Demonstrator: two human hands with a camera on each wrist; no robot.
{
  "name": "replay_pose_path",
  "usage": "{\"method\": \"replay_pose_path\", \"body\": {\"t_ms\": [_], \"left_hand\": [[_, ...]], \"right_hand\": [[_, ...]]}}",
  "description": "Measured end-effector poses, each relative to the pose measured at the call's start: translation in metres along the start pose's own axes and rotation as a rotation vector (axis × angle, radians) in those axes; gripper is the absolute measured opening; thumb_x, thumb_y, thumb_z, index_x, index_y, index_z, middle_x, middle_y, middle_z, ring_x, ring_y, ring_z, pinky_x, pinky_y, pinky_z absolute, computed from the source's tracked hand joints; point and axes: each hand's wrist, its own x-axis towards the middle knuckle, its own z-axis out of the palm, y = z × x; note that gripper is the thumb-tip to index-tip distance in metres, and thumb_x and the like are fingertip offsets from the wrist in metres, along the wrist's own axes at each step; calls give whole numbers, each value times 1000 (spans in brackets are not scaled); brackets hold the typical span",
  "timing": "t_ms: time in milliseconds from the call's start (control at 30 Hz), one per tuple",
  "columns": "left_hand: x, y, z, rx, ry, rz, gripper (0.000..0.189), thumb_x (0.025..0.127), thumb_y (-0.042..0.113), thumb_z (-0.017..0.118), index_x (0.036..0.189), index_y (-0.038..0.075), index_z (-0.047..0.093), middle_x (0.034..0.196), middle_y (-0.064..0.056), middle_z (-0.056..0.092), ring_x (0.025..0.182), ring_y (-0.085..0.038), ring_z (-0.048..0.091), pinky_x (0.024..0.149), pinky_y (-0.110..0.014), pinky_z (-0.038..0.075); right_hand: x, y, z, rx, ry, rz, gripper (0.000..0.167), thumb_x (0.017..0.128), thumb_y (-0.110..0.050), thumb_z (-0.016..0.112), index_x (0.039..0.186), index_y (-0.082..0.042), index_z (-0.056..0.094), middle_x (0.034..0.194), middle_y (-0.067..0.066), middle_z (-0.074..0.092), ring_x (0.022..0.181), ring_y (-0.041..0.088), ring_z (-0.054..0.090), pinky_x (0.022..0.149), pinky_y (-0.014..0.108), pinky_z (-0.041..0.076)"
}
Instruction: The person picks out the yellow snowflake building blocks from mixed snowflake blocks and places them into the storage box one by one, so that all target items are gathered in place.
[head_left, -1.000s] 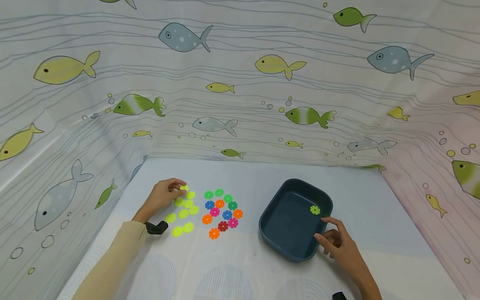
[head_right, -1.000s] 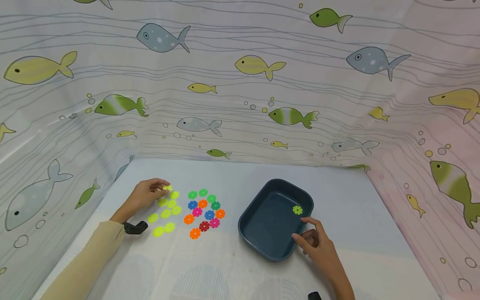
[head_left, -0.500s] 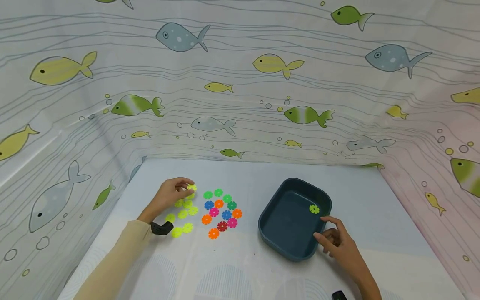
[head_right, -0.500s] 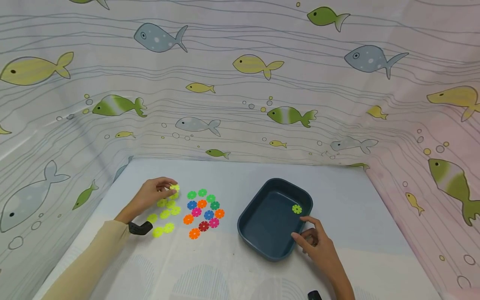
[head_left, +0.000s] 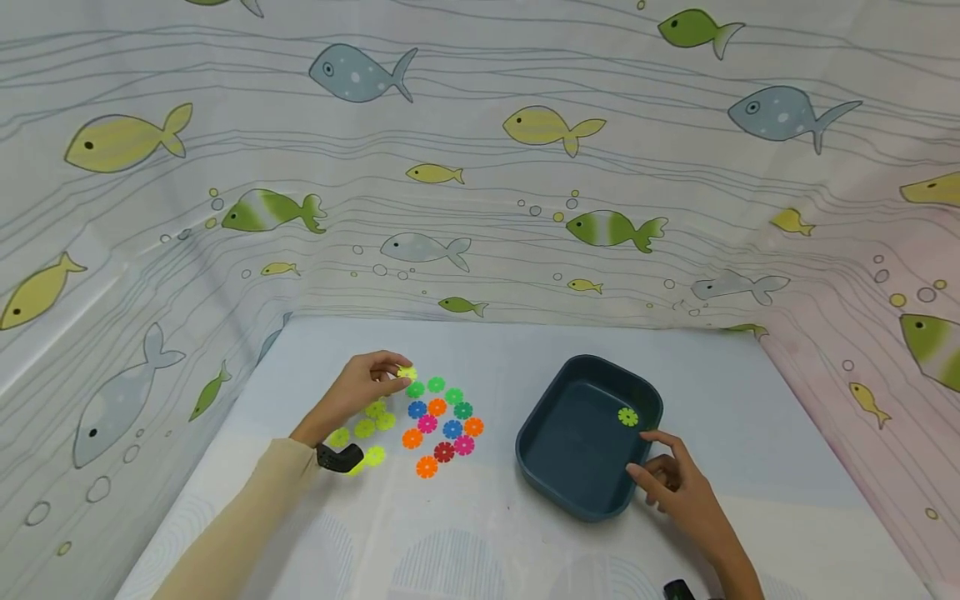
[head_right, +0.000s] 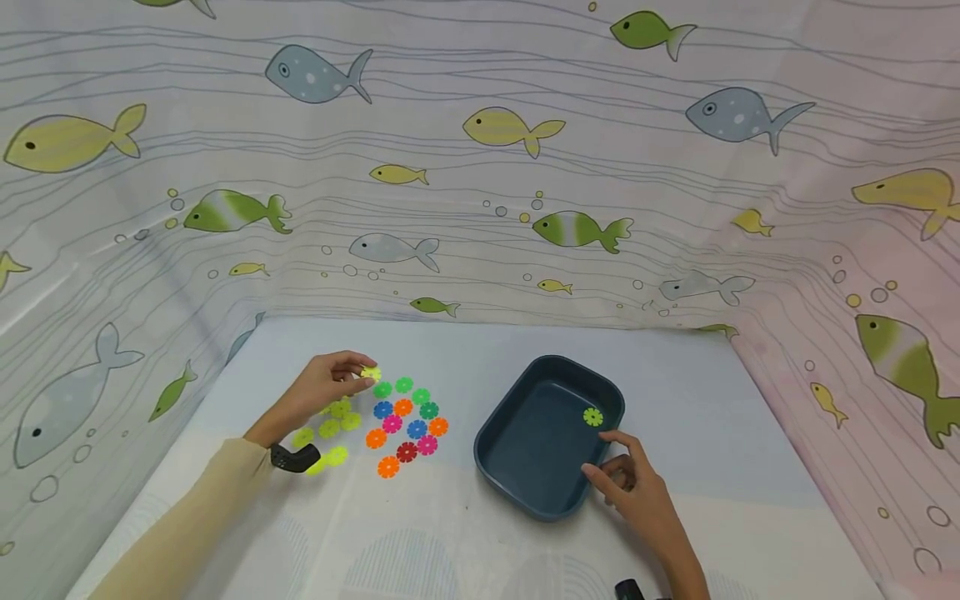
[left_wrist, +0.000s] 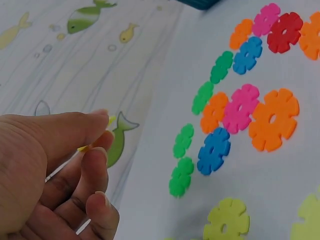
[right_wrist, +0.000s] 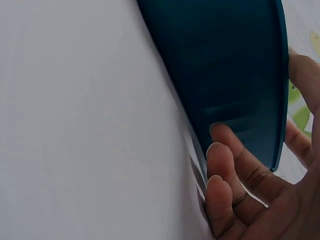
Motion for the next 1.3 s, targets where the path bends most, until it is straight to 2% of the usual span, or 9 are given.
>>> {"method": "replay_pose_path", "body": {"t_ms": [233, 400, 633, 833, 1300], "left_hand": [[2, 7, 9, -39, -21, -26, 30, 92, 28, 80, 119, 16, 72, 103, -6, 68, 85, -26, 59, 66, -28, 51], [5, 13, 16, -56, -44, -7, 30, 92, 26, 80, 119, 15, 72, 102, -6, 68, 86, -27, 60, 67, -30, 52], [10, 16, 25, -35, -66, -1, 29, 92, 31, 80, 118, 21, 72, 107, -2, 69, 91, -26, 60, 69, -31, 53], [13, 21, 33, -12, -75, 4, 28, 92, 28, 80, 119, 22, 73, 107, -1, 69, 91, -26, 62, 71, -32, 55], [19, 41, 56, -43, -149, 74, 28, 91, 26, 82, 117, 20, 74, 105, 0, 69, 88, -24, 62, 70, -30, 53]], "right_hand": [[-1, -2, 0, -16, 3, 5, 64, 97, -44, 71, 150, -29, 38, 100, 9, 68, 71, 27, 63, 61, 35, 52], [-2, -3, -2, -25, 0, 3, 65, 98, -43, 70, 151, -26, 37, 99, 10, 67, 71, 26, 63, 61, 35, 52], [-3, -4, -1, -1, 2, 6, 64, 98, -39, 71, 151, -27, 37, 99, 11, 67, 71, 26, 62, 61, 34, 52], [-3, -4, -1, -1, 11, 0, 64, 98, -38, 71, 150, -26, 38, 99, 11, 67, 71, 26, 62, 61, 34, 52], [-3, -2, 0, -14, 14, -10, 63, 98, -41, 71, 150, -25, 38, 98, 10, 68, 70, 26, 62, 61, 34, 52]]}}
